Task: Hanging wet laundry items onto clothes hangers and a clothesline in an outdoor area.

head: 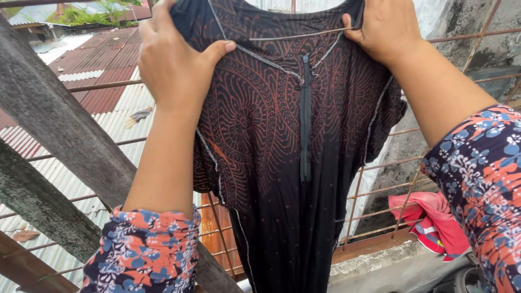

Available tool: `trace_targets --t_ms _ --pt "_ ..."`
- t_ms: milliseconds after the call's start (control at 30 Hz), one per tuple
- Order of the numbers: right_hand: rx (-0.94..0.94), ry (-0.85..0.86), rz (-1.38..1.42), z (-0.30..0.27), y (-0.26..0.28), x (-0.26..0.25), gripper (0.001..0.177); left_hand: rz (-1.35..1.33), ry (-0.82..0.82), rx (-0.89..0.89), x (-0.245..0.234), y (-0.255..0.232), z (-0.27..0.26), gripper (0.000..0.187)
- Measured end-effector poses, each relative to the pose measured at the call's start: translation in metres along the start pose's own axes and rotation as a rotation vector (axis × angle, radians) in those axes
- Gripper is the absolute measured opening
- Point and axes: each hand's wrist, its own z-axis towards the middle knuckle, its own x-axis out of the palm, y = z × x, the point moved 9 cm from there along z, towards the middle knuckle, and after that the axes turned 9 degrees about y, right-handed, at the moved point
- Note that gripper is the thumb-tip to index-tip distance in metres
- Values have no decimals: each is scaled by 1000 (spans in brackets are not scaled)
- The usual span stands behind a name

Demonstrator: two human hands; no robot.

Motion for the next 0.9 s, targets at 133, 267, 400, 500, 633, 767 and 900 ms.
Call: trace_targets --t_ms 133,267,400,500,633,767,900 --pt "-98 -76 -53 -11 24 -1 53 32 36 -13 3 9 -19 100" --pt "-121 -75 82 -16 51 -15 64 52 87 -55 12 21 -29 102" --pt "-60 -51 160 -15 58 -16 78 102 128 -90 14 25 -33 106" --pt "-18 -11 173 -14 59 -18 85 145 162 -101 10 23 -34 105" --pt "-49 28 228 -10 67 -40 104 141 242 -149 7 22 -39 106" --pt "-6 136 263 -16 62 -41 107 142 305 -200 8 5 -42 107" --pt "-25 150 418 -32 67 -53 99 135 312 -191 11 -27 -55 103"
